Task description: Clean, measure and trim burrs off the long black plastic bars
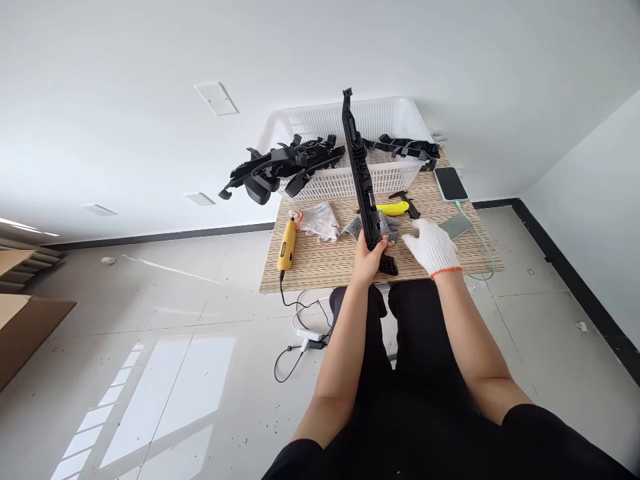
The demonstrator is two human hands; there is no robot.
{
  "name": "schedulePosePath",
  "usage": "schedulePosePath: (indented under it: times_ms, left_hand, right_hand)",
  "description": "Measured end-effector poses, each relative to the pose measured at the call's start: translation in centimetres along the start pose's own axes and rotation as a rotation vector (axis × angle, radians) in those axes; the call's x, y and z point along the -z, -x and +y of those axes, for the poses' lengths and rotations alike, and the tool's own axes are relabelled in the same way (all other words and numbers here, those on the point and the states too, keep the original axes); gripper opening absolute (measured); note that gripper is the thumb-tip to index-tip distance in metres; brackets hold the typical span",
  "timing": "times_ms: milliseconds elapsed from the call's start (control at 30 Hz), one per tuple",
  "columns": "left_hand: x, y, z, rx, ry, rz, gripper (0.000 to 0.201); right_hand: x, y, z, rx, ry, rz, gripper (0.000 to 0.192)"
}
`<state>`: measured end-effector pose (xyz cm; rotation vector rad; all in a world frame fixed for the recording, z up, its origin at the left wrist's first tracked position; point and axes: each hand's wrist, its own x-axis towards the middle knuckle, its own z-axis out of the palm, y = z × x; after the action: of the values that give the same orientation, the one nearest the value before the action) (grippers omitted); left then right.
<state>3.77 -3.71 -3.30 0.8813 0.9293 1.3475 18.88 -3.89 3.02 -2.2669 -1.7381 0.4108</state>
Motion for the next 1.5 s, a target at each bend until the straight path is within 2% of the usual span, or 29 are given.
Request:
schedulePosePath:
  times_ms: [133,333,367,467,533,600,700,767,833,933,1033,1100,1167,1367,1433,1500]
  left_hand:
    - [0.1,-0.1,-0.2,-0.011,0.017,-0.015,0.035]
    - [0.2,-0.1,-0.3,-0.023,0.012,-0.038,0.036]
    - [0.2,-0.1,-0.3,-0.022,0.014,-0.039,0.036]
    - [0.3,-0.2,-0.4,-0.019,0.025,-0.041,0.036]
    - [0.3,-0.1,-0.4,-0.027,0.025,-0.045,0.036]
    - [0.4,-0.1,-0.3,-0.028,0.015,-0.052,0.036]
    - [0.4,0.0,-0.2,-0.016,-0.002,-0.062,0.036]
    - [0.4,0.0,-0.1,-0.016,-0.010,-0.071,0.034]
    - [0.4,0.0,-0.1,-0.018,-0.019,-0.073,0.032]
    - [0.4,0.0,-0.1,-0.023,-0.021,-0.073,0.033]
    - [0.4,0.0,-0.2,-0.023,-0.017,-0.079,0.032]
    - [0.4,-0.1,-0.2,-0.021,-0.013,-0.079,0.032]
    - [0.5,-0.1,-0.2,-0.020,-0.003,-0.082,0.032]
    - [0.3,0.1,0.0,-0.005,-0.013,-0.073,0.034]
    - [0.3,0.1,0.0,-0.003,-0.002,-0.066,0.034]
    - [0.3,0.1,-0.1,-0.006,0.015,-0.070,0.033]
  right_hand:
    - [-0.3,2.5,2.4,-0.059,0.041,0.068,0.050]
    - [0.3,3.0,4.5,-0.100,0.087,0.106,0.041]
    - [0.3,2.9,4.6,-0.107,0.087,0.139,0.042]
    - [-0.3,2.8,5.1,-0.126,0.103,0.348,0.046]
    - [-0.9,2.7,5.5,-0.132,0.126,0.403,0.048]
    - [-1.5,2.5,5.8,-0.085,0.142,0.347,0.047]
    - [-2.0,1.4,6.0,0.073,0.157,0.289,0.038]
    - [-2.0,-0.2,6.1,0.166,0.163,0.264,0.028]
    - [-1.9,-2.1,6.3,0.216,0.159,0.240,0.026]
    - [-2.0,-4.7,6.5,0.209,0.136,0.225,0.034]
    - [-2.0,-5.7,6.2,0.191,0.107,0.274,0.053]
    - [-1.7,-5.3,5.7,0.194,0.079,0.379,0.058]
    - [-1.5,-4.5,5.1,0.186,0.060,0.442,0.052]
    - [-2.1,-1.3,3.4,0.256,0.137,0.214,0.040]
    - [-2.2,-0.3,2.9,0.194,0.144,0.195,0.039]
    - [-1.6,0.3,2.5,0.066,0.143,0.136,0.038]
